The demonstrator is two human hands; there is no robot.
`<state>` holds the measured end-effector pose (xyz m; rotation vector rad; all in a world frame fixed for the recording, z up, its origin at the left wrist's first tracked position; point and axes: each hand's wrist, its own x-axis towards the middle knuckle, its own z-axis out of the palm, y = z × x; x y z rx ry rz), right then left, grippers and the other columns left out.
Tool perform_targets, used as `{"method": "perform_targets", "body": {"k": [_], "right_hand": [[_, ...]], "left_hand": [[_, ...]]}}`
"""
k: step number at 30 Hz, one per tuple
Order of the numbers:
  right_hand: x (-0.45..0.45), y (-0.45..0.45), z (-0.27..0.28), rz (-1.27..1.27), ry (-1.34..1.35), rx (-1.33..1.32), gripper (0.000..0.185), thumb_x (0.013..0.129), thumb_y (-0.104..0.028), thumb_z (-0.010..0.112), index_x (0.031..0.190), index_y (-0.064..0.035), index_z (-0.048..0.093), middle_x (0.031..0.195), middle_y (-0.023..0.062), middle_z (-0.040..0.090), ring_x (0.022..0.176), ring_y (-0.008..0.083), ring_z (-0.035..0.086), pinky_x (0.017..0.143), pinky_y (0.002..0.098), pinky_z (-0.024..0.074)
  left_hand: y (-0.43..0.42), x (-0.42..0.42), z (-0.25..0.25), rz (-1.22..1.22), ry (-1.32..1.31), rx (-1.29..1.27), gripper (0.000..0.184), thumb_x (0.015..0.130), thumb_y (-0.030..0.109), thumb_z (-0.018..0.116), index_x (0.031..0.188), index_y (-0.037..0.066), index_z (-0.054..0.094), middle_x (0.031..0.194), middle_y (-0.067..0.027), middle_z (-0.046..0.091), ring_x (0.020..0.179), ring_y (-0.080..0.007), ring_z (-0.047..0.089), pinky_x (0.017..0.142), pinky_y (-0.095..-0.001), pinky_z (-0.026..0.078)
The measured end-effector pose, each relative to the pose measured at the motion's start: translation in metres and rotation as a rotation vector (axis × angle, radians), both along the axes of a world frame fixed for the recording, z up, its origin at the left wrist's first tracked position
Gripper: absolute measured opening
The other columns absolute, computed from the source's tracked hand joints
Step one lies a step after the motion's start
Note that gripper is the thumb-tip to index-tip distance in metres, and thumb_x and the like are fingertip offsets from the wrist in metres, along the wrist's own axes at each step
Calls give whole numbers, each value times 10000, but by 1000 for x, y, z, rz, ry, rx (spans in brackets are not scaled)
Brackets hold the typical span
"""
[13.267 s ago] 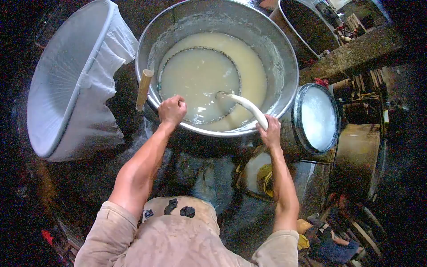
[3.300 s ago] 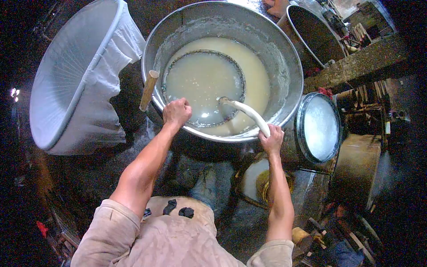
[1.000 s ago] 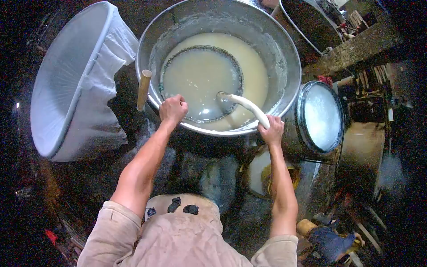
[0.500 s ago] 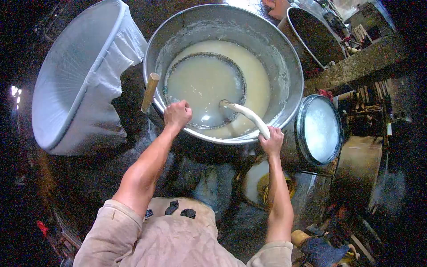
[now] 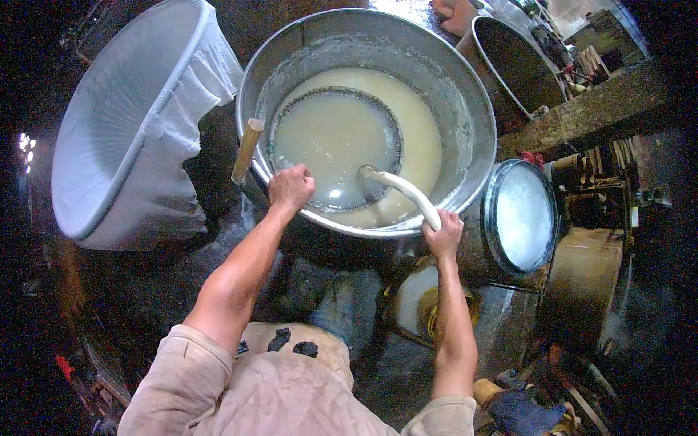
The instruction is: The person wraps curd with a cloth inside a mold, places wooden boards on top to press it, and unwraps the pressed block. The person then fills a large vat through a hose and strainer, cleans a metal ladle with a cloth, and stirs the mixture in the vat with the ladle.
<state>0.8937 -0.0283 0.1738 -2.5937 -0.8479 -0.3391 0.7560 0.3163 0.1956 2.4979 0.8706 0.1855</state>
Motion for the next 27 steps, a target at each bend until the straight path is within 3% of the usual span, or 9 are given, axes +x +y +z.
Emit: {"method": "perform_targets", "body": {"k": [2,27], "right_hand": [[0,0,1,4,21,-6,318,657,-201,685,931,-74,586,872,104,602,876,307,547,767,439,423],[1,-1,-1,13,13,4,321,656,-200,685,939,-81,592,866,98,599,865,305,543,763,440,417]], "left_hand": [[0,0,1,-1,-7,0,164,710,204,557,781,96,659,801,-144,662,764,-307,648,713,-414,511],[0,1,2,-10,17,19,181,700,193,544,785,89,666,793,-156,662,751,-310,652,708,-413,517]]}}
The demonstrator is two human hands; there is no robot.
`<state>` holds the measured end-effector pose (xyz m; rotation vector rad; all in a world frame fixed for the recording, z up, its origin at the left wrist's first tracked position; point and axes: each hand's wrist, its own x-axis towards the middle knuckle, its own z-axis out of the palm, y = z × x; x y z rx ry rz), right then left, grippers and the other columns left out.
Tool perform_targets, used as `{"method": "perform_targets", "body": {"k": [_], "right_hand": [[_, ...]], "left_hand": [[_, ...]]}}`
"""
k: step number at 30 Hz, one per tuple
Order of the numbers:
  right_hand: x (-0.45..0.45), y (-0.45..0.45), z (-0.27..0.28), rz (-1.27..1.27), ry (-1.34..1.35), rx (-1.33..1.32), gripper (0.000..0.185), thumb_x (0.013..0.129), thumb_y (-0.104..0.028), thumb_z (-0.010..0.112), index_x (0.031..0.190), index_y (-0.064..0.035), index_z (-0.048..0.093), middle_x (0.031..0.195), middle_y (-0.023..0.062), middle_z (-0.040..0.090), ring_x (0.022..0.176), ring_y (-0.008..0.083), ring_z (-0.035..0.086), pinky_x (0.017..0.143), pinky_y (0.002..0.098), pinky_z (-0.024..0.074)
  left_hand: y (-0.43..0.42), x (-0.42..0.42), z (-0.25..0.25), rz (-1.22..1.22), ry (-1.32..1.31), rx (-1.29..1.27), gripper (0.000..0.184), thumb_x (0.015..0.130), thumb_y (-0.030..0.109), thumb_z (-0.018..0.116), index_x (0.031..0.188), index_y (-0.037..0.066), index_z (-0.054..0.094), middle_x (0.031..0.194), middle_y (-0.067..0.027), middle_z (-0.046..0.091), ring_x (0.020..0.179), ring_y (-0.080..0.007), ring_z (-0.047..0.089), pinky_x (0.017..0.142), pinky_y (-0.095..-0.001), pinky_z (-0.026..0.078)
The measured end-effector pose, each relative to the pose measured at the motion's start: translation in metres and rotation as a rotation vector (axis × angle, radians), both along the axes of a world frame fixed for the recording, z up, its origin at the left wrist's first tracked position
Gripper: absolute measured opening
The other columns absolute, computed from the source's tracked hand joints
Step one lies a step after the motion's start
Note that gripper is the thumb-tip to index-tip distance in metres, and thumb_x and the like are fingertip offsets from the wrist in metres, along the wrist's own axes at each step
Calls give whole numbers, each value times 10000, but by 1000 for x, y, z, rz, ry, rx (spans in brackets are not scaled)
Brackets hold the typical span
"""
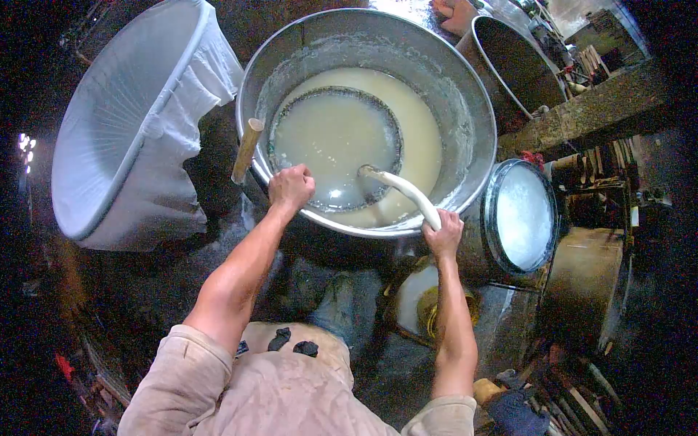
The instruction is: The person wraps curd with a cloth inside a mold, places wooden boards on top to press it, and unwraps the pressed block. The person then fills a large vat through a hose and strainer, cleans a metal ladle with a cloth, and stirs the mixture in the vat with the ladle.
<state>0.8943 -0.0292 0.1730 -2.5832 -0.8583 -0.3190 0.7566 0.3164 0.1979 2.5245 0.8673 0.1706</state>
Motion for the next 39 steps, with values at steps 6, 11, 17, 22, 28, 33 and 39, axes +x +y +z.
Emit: {"method": "perform_targets", "body": {"k": [6,11,17,22,28,33,39], "right_hand": [[0,0,0,-7,14,-13,321,660,-193,682,945,-80,587,874,90,599,874,298,541,771,436,411],[-1,1,3,2,13,-14,336,656,-202,683,949,-73,583,878,110,598,887,309,542,777,440,408],[0,1,2,-17,5,-10,323,649,-219,682,935,-93,600,865,82,610,875,281,544,798,417,405],[-1,2,2,-27,9,-2,315,650,-216,680,926,-89,599,864,86,604,873,281,543,793,421,408],[-1,2,3,-24,0,-1,307,648,-218,678,916,-91,599,850,82,605,861,286,544,783,426,412],[0,1,1,-6,-13,6,293,648,-214,677,907,-99,601,836,75,608,846,289,546,771,426,418],[1,0,-1,-9,-18,7,299,642,-224,676,905,-101,602,839,79,609,843,289,546,767,425,418]], "left_hand": [[1,1,-2,4,8,-5,180,707,198,549,793,93,668,797,-154,663,755,-308,653,712,-412,516],[1,0,-1,10,10,-15,188,708,195,549,808,93,672,801,-156,664,762,-309,653,722,-412,514],[0,0,-2,13,2,-13,185,709,195,551,808,93,670,797,-155,663,763,-310,651,726,-414,511],[0,-1,-2,3,-18,-10,177,708,195,549,798,92,660,785,-150,661,757,-307,649,721,-414,509],[0,-1,-2,6,-24,-1,180,706,199,548,800,95,660,792,-145,663,755,-305,649,718,-411,508],[0,-1,-2,7,-15,-9,184,705,198,548,807,96,661,799,-145,663,762,-302,649,723,-410,507],[1,1,-6,12,8,-7,177,710,202,556,810,100,662,805,-143,664,777,-302,649,730,-413,506]]}}
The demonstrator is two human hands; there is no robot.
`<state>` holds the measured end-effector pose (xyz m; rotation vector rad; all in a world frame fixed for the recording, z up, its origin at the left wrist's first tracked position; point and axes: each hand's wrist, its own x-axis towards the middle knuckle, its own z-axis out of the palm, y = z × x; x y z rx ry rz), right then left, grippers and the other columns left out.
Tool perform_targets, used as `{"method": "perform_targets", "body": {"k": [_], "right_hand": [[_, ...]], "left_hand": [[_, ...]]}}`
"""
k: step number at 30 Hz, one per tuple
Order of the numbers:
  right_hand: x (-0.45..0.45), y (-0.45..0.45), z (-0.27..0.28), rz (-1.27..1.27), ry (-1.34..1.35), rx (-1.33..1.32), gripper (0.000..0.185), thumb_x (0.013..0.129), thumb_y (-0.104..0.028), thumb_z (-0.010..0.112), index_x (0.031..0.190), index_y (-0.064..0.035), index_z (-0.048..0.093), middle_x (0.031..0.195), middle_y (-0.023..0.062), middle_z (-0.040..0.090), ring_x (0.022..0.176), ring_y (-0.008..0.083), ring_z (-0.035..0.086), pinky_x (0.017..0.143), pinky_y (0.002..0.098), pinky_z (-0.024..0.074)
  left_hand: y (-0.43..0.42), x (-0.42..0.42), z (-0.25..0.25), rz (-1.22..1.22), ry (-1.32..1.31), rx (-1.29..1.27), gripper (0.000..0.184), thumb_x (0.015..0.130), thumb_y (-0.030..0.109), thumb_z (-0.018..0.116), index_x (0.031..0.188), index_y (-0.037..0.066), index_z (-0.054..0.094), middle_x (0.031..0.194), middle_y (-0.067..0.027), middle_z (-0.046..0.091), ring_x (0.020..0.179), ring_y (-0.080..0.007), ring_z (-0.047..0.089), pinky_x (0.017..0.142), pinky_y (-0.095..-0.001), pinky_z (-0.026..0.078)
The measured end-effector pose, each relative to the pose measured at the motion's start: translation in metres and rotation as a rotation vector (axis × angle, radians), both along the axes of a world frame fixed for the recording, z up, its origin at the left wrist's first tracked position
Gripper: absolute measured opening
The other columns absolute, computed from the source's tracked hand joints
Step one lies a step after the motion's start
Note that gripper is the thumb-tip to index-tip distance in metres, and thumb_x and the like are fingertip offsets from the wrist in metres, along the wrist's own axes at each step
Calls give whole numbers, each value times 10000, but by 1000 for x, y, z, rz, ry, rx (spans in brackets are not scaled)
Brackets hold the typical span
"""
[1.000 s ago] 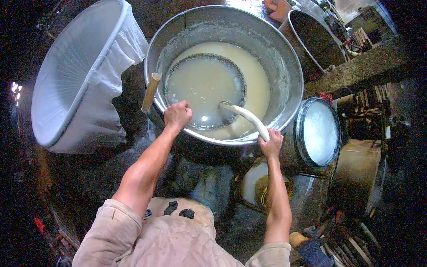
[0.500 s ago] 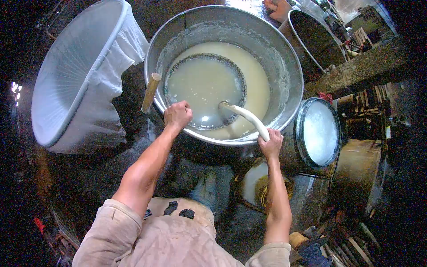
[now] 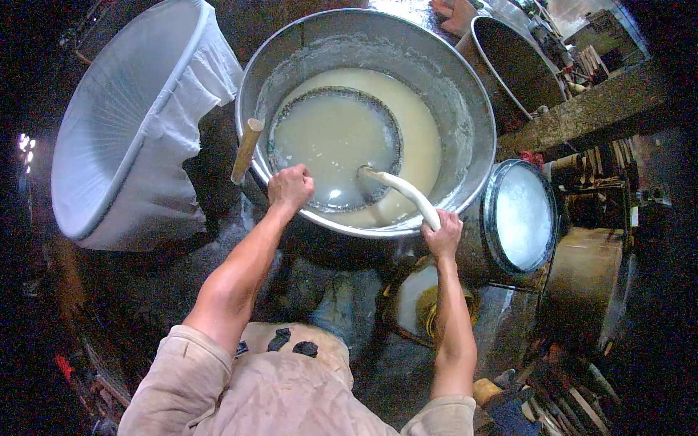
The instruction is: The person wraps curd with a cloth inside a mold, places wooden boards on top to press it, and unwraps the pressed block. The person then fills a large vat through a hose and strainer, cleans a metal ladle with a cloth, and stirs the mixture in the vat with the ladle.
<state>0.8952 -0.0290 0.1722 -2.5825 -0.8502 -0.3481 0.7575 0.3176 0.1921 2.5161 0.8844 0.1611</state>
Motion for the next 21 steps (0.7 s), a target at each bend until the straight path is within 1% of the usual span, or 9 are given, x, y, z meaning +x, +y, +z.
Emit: {"method": "perform_targets", "body": {"k": [3,5,6,8,21], "right_hand": [[0,-1,0,-4,12,-9,313,636,-230,680,911,-102,604,837,82,608,843,292,545,768,427,417],[0,-1,1,5,44,-22,322,661,-216,680,933,-73,587,867,114,601,868,312,546,766,439,417],[0,-1,1,5,44,-22,322,661,-216,680,933,-73,587,867,114,601,868,312,546,766,439,417],[1,-1,-1,-10,21,-5,321,631,-230,682,916,-101,609,847,85,611,851,295,548,776,427,416],[-1,0,1,-15,22,-11,318,635,-213,680,922,-97,606,873,76,617,875,290,550,788,430,416]], "left_hand": [[0,0,-2,3,8,-4,173,715,204,559,808,103,664,808,-143,664,782,-302,648,732,-414,505],[0,1,-2,3,8,-5,170,717,205,560,806,104,664,810,-143,664,784,-302,648,733,-415,505],[0,0,-2,1,5,-3,169,717,205,560,802,103,664,809,-143,664,782,-302,648,731,-415,506],[0,0,0,0,2,-2,168,716,204,559,799,102,663,808,-143,664,780,-301,648,730,-415,506],[0,-1,0,-6,-36,5,170,700,192,549,783,91,658,792,-150,660,753,-308,649,715,-416,511]]}}
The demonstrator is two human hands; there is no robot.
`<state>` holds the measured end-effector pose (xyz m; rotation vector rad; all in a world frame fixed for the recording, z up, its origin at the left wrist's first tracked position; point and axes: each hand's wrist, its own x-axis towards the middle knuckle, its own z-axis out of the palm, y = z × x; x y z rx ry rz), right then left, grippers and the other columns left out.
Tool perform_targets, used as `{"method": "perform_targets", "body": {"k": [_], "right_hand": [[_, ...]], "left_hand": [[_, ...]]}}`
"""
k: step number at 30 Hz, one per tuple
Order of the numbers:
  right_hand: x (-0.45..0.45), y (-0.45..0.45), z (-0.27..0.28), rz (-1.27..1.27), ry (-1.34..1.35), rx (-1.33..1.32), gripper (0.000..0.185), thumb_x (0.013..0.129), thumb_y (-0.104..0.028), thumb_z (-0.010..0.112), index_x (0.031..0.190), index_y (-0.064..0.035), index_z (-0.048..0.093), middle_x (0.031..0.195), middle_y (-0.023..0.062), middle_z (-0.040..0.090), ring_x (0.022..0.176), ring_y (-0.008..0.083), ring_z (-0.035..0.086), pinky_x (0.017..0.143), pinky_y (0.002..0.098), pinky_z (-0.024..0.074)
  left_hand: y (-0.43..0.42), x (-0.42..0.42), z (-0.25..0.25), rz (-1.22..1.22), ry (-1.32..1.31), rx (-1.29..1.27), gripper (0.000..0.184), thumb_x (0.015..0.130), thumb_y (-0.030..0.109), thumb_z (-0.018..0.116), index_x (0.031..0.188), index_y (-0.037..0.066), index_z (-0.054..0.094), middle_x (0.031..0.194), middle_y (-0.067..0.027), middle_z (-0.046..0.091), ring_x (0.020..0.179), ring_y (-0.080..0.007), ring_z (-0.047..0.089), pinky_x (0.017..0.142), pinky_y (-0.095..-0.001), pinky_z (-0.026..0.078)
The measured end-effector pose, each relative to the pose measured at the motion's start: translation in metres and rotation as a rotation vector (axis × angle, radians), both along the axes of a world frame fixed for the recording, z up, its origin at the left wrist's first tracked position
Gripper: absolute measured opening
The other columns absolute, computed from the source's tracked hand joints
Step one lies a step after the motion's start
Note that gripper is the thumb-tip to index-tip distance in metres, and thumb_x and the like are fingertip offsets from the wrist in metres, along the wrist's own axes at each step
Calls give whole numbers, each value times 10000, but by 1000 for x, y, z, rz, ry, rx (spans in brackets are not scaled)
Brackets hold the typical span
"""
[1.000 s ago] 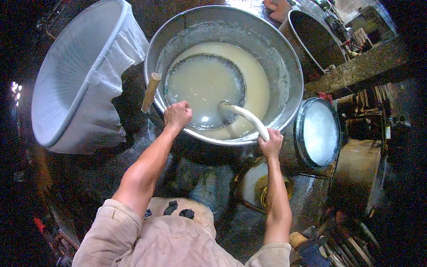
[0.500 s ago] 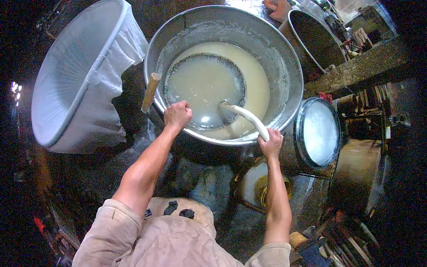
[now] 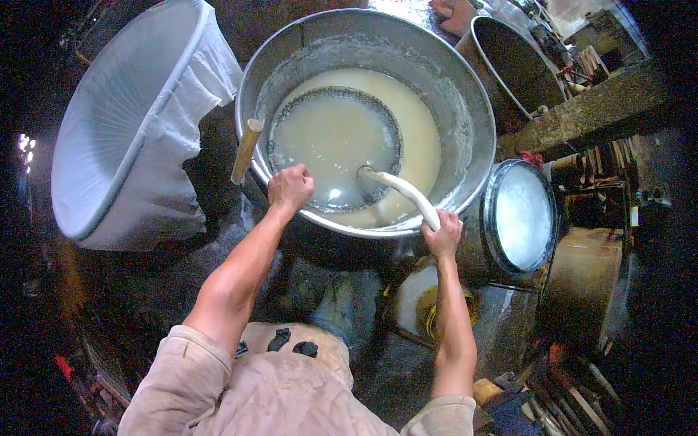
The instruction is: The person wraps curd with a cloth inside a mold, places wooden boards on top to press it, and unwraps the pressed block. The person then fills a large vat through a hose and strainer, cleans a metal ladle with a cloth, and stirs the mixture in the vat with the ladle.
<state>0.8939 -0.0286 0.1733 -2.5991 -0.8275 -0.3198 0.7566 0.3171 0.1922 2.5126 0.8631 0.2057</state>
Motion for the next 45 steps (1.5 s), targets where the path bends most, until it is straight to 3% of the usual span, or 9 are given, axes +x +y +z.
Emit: {"method": "perform_targets", "body": {"k": [45], "right_hand": [[4,0,-3,21,-16,-36,326,638,-200,643,936,-80,587,855,93,593,852,300,535,742,432,402]], "left_hand": [[0,0,1,11,20,-12,169,710,206,559,794,98,658,805,-147,663,766,-307,650,711,-416,512]]}}
